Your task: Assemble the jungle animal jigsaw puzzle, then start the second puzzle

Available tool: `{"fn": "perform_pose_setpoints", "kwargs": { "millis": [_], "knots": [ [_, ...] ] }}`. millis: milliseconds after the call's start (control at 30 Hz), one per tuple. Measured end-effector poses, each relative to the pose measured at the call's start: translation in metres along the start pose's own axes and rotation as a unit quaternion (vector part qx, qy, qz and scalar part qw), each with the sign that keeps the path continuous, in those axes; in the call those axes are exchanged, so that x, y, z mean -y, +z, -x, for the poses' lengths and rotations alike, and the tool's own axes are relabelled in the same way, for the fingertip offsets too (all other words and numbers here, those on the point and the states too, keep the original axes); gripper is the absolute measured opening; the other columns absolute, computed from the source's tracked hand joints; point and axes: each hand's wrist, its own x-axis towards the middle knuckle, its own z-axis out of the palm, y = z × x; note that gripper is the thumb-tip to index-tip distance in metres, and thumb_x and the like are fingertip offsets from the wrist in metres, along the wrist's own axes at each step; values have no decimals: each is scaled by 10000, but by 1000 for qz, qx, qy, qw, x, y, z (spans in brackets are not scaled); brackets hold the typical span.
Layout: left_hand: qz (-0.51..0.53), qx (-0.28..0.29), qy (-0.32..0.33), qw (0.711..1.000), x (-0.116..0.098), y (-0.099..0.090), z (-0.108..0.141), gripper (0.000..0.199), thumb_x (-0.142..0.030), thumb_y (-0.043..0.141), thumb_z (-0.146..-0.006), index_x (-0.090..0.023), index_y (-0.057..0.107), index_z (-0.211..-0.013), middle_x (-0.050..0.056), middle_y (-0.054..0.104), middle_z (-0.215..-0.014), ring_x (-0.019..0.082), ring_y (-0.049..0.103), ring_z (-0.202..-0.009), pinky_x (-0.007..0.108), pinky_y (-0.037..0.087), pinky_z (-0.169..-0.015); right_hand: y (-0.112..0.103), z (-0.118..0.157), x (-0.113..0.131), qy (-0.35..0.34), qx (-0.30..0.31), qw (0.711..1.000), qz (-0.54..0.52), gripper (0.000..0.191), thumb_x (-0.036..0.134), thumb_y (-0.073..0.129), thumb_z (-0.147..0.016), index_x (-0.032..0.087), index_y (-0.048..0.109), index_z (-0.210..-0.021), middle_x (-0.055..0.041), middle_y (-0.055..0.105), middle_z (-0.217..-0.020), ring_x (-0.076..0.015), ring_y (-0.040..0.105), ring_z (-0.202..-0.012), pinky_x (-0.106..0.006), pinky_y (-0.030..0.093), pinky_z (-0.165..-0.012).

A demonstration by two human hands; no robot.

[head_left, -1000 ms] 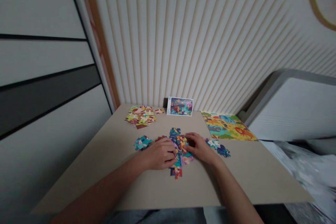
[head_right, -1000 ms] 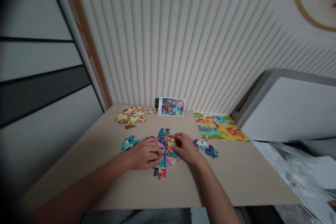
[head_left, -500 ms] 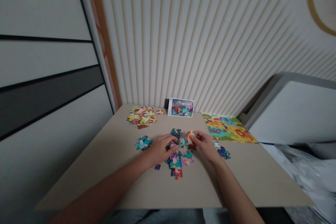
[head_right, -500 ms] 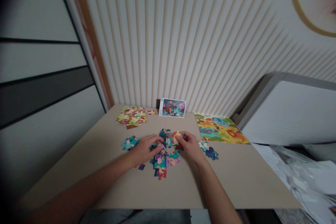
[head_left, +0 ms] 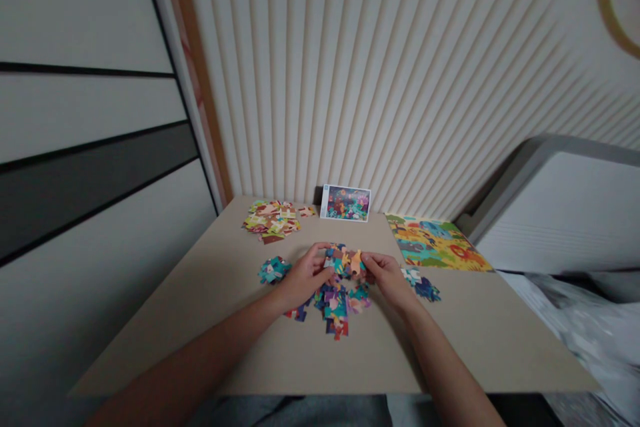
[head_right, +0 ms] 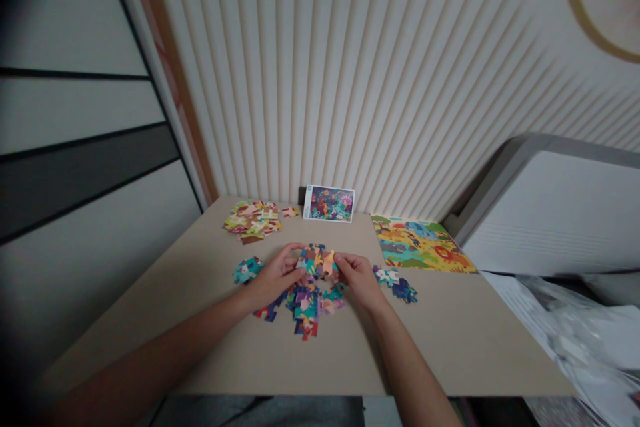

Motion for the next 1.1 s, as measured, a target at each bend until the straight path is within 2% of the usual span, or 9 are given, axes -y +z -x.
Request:
{"fn": "perform_pose_setpoints", "kwargs": {
  "millis": [167,400,567,733,933,1100],
  "knots": [
    [11,-7,2,1000,3,-2,0,480,-372,687,-924,-248,408,-1295,-25,699,-841,152,721,-751,272,540,-713,-8,-4,-7,-9,-69,997,-25,572,752,678,-818,187,718,-903,-41,707,-685,-152,596,-535,-252,435,-500],
    [13,-8,2,1000,2,-2,-1,494,-427,708,-914,-257,396,-1258,-30,700,-834,151,722,-739,266,534,-688,-9,-4,-7,-10,-92,994,-64,568,684,763,-788,187,739,-1062,-43,723,-681,-175,624,-534,-268,459,-488],
    [18,-16,3,1000,2,-3,-2,522,-453,715,-908,-253,384,-1259,-33,700,-809,164,732,-734,272,537,-672,-7,-1,-5,35,-37,993,-110,567,606,810,-784,221,725,-1190,-55,767,-807,-200,711,-685,-305,552,-622],
    [39,-37,4,999,2,-4,-5,580,-480,752,-871,-250,364,-1236,-38,700,-788,177,743,-697,287,556,-659,-6,1,-5,21,4,995,-95,636,495,865,-767,239,692,-1323,-63,783,-958,-208,737,-817,-315,567,-709],
    [64,-28,-7,998,-1,-2,-2,598,-444,793,-860,-242,384,-1247,-9,733,-838,162,735,-702,259,544,-659,2,1,-2,-3,17,998,-60,634,432,924,-702,168,734,-1246,-15,739,-777,-126,648,-644,-246,493,-615],
    [78,25,-19,996,-2,2,2,621,-386,823,-846,-232,416,-1290,17,736,-897,178,745,-759,299,570,-731,9,4,2,-7,48,998,-49,562,472,899,-728,157,744,-1167,-32,749,-756,-151,674,-646,-257,496,-601]
  ]
}}
